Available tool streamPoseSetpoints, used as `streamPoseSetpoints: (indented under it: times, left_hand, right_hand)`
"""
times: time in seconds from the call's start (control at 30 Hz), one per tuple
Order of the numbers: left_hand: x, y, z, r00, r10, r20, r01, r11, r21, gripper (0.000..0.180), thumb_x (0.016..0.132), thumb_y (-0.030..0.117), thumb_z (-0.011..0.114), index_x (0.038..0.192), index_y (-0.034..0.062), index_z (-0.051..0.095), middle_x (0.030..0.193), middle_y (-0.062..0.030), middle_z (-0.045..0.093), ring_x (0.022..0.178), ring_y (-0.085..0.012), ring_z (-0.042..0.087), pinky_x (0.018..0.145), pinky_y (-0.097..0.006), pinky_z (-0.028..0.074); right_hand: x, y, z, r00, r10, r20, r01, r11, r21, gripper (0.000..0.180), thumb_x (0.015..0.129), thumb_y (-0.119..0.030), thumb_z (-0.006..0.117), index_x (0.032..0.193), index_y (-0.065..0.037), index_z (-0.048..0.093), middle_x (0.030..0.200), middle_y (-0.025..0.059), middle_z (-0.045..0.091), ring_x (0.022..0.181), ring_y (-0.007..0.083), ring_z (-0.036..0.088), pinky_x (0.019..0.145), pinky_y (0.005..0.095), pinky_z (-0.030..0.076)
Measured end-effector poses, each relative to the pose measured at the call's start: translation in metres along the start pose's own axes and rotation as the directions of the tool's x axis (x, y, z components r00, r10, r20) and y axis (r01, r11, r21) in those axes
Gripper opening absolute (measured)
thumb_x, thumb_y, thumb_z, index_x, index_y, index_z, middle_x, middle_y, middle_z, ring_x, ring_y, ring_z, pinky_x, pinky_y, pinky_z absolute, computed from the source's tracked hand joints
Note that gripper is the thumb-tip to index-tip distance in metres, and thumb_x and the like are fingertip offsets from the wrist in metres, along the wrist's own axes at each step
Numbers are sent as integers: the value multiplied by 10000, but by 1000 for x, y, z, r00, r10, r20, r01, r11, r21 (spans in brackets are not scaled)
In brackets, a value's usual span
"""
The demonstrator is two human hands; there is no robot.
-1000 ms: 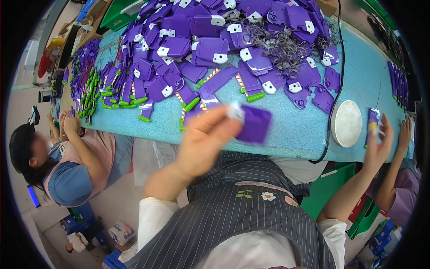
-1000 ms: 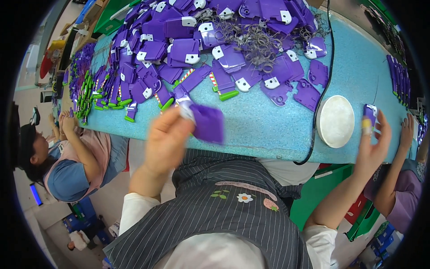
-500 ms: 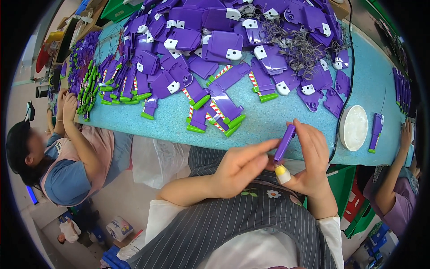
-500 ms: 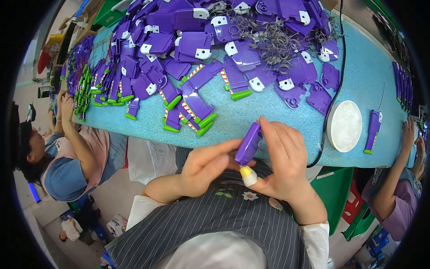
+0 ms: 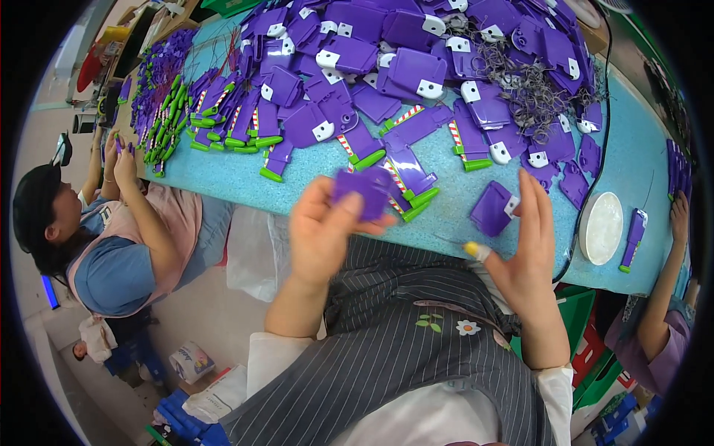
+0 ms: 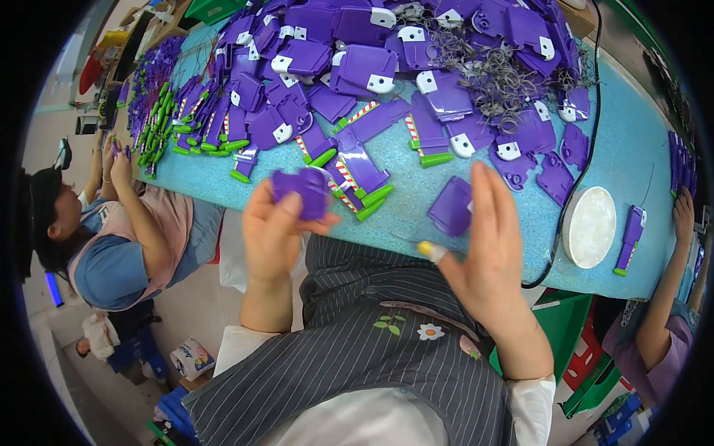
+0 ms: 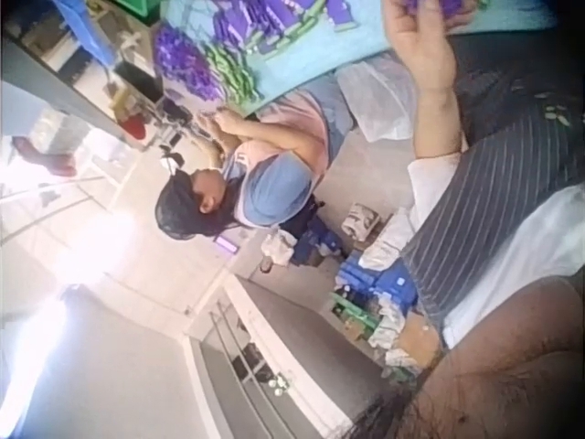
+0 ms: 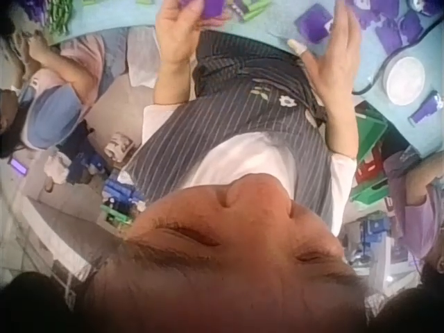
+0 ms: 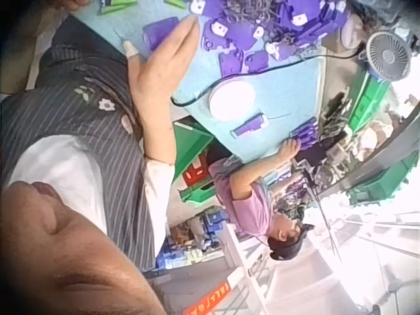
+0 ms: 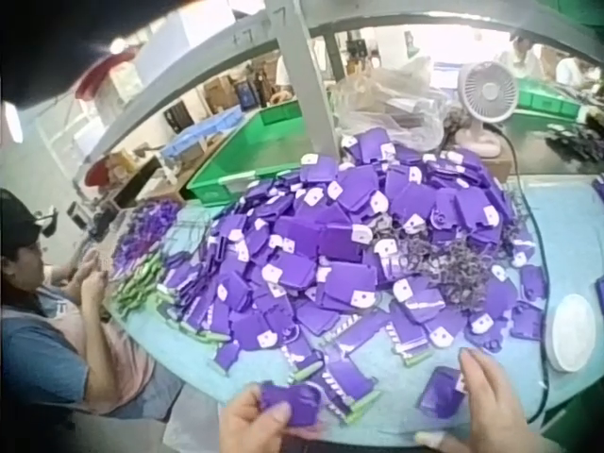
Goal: The person assembles purple and green plastic toy components using a glue applicator bottle.
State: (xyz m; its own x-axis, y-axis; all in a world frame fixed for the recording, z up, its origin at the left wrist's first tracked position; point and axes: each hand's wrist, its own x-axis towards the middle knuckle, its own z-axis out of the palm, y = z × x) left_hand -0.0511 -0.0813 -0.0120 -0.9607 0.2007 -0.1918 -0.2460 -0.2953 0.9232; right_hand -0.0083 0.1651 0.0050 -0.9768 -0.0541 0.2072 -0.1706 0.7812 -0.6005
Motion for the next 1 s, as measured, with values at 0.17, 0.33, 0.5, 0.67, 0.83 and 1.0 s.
streamPoseSetpoints:
  times: [0.17,0.33,0.5,0.67,0.83,1.0]
  left_hand:
    - [16,-6,-10,982,-169,84,168,986,9,264,958,194,434,1095,-22,502,981,-135,635,826,-217,658,721,-306,543]
    - [14,-21,11,974,-204,97,209,977,-49,267,962,196,437,1111,-16,501,962,-106,627,830,-167,629,763,-294,501]
    - [6,-28,32,981,-47,188,16,986,164,312,983,220,384,1182,-19,413,1016,-119,601,846,-175,608,751,-292,486]
    - [1,-49,91,982,170,82,-140,947,-289,358,994,254,318,1263,19,315,1185,-201,533,993,-242,606,838,-340,490]
    - [0,-39,90,969,-84,234,165,922,-350,332,995,238,302,1282,70,307,1224,-205,503,983,-286,611,846,-367,499]
    - [-15,-32,73,885,-246,395,326,934,-148,336,990,207,343,1271,33,281,1192,-149,521,905,-200,620,775,-317,512]
  right_hand:
    - [37,-28,34,984,-144,104,140,989,44,739,664,-132,745,1300,0,393,1152,181,485,976,311,539,768,332,469]
    - [31,-12,24,978,-90,187,81,995,56,417,744,-56,653,1142,-21,533,932,121,588,683,236,584,575,312,465]
    - [-8,9,-27,941,335,37,-222,536,815,251,875,-145,553,1009,65,570,794,148,623,562,148,569,513,252,454]
    - [-42,-4,-10,896,344,282,-364,203,909,261,834,-111,510,1000,80,571,938,198,634,699,220,656,593,282,533]
    - [-56,2,4,740,152,656,-668,281,689,332,891,-133,476,1149,68,532,1063,175,614,933,225,624,768,310,507]
    - [-28,26,-29,884,367,288,-425,376,824,404,912,-147,463,1273,34,466,1195,175,557,1029,251,583,829,337,479]
